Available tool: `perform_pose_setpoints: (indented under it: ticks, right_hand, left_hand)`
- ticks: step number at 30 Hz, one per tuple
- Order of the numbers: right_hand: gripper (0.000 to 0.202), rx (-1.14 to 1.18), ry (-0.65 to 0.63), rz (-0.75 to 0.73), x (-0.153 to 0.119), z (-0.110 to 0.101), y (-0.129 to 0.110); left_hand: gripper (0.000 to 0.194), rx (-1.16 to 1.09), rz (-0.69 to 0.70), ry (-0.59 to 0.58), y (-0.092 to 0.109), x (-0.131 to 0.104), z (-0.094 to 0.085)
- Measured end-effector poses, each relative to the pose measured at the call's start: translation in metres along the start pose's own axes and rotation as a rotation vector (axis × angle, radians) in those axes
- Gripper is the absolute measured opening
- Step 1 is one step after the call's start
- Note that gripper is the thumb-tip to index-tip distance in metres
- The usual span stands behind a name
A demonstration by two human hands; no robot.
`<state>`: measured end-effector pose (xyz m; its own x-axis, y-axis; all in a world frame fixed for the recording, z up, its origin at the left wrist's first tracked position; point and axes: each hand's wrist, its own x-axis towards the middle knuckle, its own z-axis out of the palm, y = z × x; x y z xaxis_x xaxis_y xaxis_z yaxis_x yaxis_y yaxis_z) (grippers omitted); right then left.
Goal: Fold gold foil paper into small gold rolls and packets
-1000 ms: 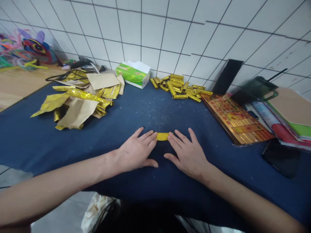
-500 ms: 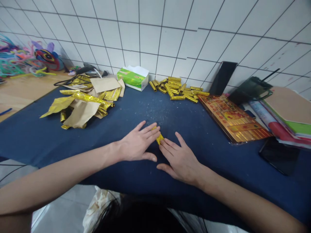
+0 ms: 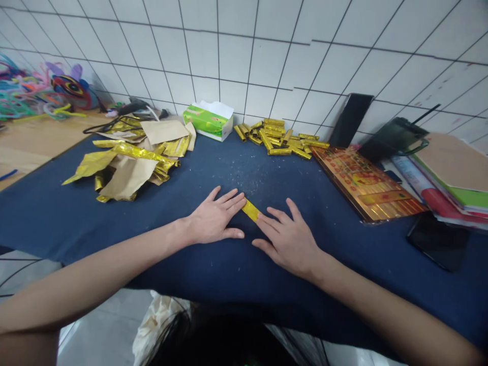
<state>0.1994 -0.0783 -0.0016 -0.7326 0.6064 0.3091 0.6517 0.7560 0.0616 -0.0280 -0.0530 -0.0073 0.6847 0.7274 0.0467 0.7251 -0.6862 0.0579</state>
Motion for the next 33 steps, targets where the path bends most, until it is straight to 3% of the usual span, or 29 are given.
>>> perform_pose_setpoints:
  ticks: [5, 10, 15, 21, 28, 33]
  right_hand:
    - [0.043, -0.056, -0.036, 0.085, 0.003, 0.004, 0.013]
    - [0.048, -0.044, -0.110, 0.094, 0.003, 0.010, 0.016]
    - [0.056, 0.000, -0.113, 0.070, 0.003, 0.009, 0.014]
    - [0.071, 0.134, -0.159, -0.102, 0.001, 0.009, 0.005]
    - [0.060, 0.007, -0.146, 0.095, 0.002, 0.014, 0.010]
    - [0.056, -0.049, -0.121, 0.117, 0.004, 0.011, 0.009]
  left_hand:
    - [0.086, 0.059, 0.040, 0.086, 0.024, -0.010, -0.002]
    - [0.091, -0.003, 0.095, 0.027, 0.047, -0.015, 0.000]
    - [0.089, -0.053, 0.078, 0.030, 0.046, -0.013, 0.001]
    - [0.088, -0.091, 0.092, 0.062, 0.044, -0.014, 0.000]
    - [0.086, -0.073, 0.084, 0.037, 0.044, -0.015, 0.000]
    - [0.082, -0.075, 0.085, 0.048, 0.044, -0.014, 0.000]
